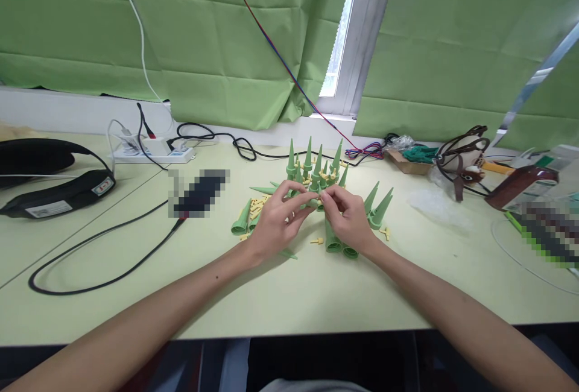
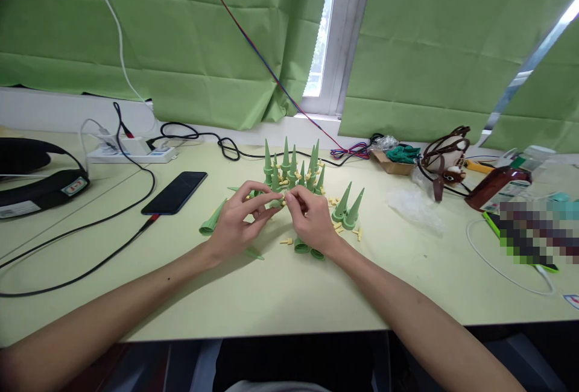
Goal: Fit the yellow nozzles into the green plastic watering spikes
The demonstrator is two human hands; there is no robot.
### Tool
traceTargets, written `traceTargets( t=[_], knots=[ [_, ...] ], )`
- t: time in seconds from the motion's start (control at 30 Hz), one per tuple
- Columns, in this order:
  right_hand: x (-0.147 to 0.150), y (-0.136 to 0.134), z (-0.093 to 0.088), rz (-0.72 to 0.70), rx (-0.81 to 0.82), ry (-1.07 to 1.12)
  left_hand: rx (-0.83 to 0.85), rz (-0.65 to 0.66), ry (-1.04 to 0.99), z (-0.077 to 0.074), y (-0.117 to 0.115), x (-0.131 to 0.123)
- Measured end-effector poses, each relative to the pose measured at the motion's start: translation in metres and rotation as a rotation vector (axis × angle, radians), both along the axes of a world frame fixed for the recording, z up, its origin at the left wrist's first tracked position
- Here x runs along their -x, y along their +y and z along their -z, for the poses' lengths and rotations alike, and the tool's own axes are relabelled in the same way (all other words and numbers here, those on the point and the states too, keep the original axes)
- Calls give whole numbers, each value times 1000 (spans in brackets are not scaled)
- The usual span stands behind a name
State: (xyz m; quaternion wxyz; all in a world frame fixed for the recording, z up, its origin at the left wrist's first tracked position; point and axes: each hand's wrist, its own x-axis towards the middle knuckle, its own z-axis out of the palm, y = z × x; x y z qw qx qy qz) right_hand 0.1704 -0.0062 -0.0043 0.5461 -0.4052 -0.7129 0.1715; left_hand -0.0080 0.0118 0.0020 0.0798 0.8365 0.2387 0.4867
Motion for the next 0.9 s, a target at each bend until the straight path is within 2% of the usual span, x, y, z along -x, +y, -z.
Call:
traceTargets(
  t=[0.13,0.23,0.4,0.5,0.67,0.8,0.9],
  knots=[
    [1,0,0,8,-6,7,-77,-8,15,1,-1,0],
    [1,0,0,35,-14,18,2,-14,7,0,-3,-3],
    [-1,2,1,75,-19,94,248,-32,-93,-4,-7,-6],
    [-1,2,1,88,-35,117,462,-27,-147,-7,-5,-6],
    [0,1,1,65,-53,91,854,117,-129,-6,2,-6],
    [1,-1,0,23,-70,46,993,199,-135,-5,4,-6],
    [1,-1,0,22,-72,29,1013,229,-145,-5,4,-5]
  ],
)
